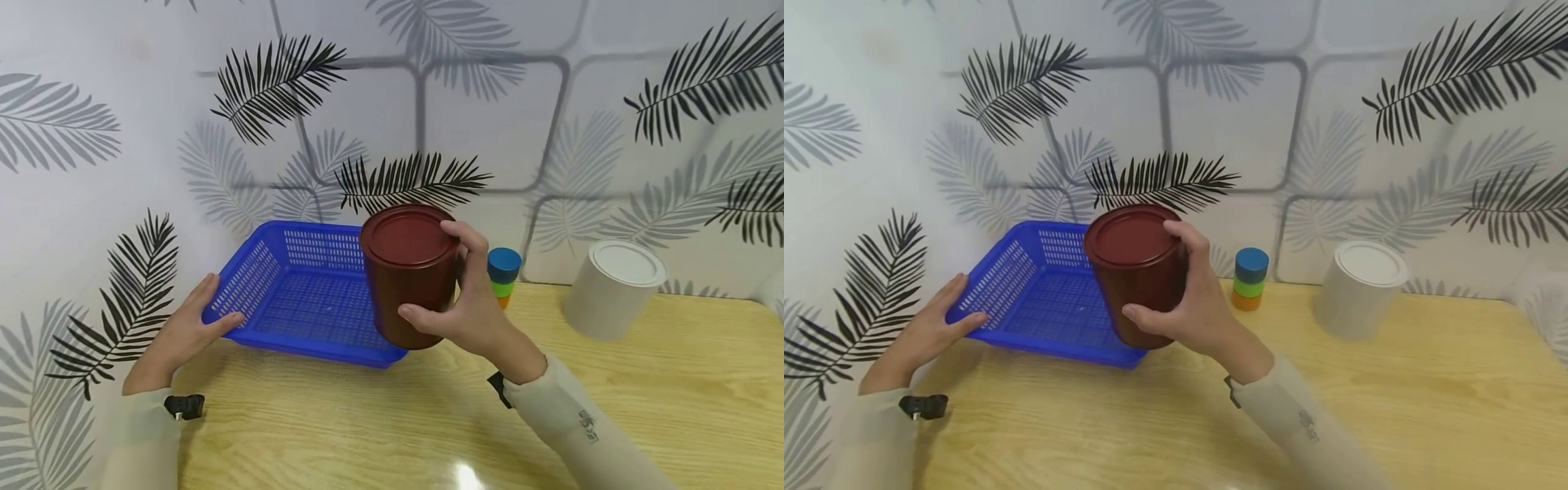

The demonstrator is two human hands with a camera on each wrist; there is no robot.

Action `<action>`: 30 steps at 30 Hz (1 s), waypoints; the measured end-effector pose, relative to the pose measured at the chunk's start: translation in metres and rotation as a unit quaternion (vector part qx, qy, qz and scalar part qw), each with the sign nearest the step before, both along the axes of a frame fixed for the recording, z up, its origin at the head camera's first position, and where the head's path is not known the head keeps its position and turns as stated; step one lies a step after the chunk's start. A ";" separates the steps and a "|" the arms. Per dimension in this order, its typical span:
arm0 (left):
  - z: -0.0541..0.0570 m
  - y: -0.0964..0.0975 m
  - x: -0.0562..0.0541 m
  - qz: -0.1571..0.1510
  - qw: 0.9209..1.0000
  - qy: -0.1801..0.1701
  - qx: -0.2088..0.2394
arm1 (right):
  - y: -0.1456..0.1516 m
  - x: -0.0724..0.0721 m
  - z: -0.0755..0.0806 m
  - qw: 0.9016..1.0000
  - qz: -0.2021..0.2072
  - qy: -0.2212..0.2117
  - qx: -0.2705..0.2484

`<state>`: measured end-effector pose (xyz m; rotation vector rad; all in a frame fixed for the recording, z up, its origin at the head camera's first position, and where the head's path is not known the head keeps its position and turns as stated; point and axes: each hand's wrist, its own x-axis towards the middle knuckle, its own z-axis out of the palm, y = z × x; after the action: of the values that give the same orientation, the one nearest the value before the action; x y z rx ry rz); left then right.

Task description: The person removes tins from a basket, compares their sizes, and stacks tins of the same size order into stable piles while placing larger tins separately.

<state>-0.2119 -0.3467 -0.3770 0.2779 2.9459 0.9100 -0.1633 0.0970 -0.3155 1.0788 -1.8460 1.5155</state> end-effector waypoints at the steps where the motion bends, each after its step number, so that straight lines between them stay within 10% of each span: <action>1: 0.000 0.000 -0.001 0.000 1.000 0.000 0.000 | 0.002 0.002 0.000 1.000 -0.006 0.001 -0.001; 17: -0.002 -0.001 0.001 -0.001 1.000 -0.004 0.003 | 0.061 0.032 -0.011 0.997 0.025 -0.006 -0.074; 30: -0.002 0.001 0.001 0.001 1.000 -0.007 0.013 | 0.101 0.053 -0.021 0.990 0.052 0.069 -0.114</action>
<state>-0.2108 -0.3459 -0.3788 0.2696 2.9230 0.9483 -0.1104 0.1983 -0.3365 1.1528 -1.5027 1.6220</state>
